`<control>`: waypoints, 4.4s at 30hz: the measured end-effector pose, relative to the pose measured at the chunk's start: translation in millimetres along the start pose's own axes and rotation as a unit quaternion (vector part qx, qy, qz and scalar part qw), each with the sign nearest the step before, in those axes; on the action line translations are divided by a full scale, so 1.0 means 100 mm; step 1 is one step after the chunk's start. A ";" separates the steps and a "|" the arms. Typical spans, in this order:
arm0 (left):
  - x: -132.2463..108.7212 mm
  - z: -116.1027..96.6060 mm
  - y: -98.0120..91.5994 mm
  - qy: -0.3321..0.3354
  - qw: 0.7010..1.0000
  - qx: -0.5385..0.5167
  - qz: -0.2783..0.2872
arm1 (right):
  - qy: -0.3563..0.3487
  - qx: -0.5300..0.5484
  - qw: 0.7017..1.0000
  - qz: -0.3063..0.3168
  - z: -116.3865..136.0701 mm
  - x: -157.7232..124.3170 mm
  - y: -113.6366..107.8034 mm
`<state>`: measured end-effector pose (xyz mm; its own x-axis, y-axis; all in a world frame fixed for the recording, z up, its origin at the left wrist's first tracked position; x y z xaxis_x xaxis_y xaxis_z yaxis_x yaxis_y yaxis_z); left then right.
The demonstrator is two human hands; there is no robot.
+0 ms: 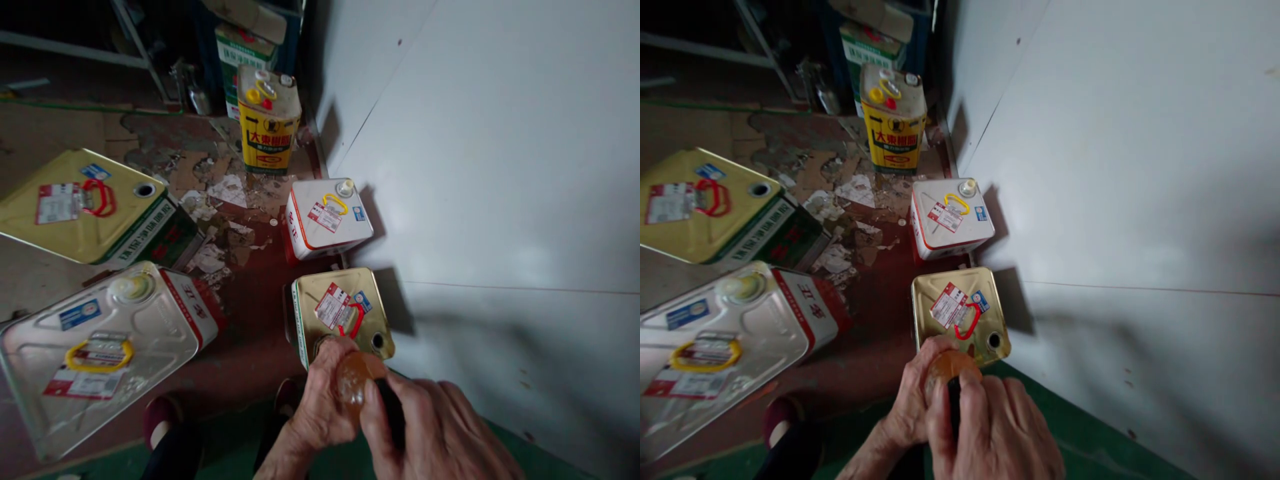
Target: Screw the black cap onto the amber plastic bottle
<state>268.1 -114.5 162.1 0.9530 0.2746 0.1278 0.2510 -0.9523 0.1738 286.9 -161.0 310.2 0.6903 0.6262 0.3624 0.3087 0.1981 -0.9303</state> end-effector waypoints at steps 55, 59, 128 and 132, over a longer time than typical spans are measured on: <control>0.22 0.23 0.02 0.041 0.988 0.118 -0.086 | -0.048 -0.009 0.998 0.033 -0.21 0.22 0.50; 0.22 0.24 0.01 0.035 0.987 0.133 -0.082 | 0.084 -0.127 0.988 -0.014 -0.27 0.18 0.46; 0.15 0.31 0.02 0.017 0.984 0.120 -0.129 | -0.051 0.052 0.997 -0.025 -0.32 0.00 0.42; 0.15 0.29 0.02 0.017 0.983 0.128 -0.127 | 0.003 0.019 0.999 -0.038 -0.33 -0.02 0.43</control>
<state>287.6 -116.6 135.8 0.8489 0.5084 0.1447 0.5190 -0.8535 -0.0463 320.4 -178.6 271.1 0.6694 0.6045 0.4318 0.3344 0.2738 -0.9018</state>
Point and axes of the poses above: each hand's wrist, its own x-axis towards the middle knuckle, its own y-axis out of the palm, z = x × y, the point moved 8 cm from there along x, towards the middle knuckle, and after that the axes turned 4 degrees about y, right-handed, at the moved point
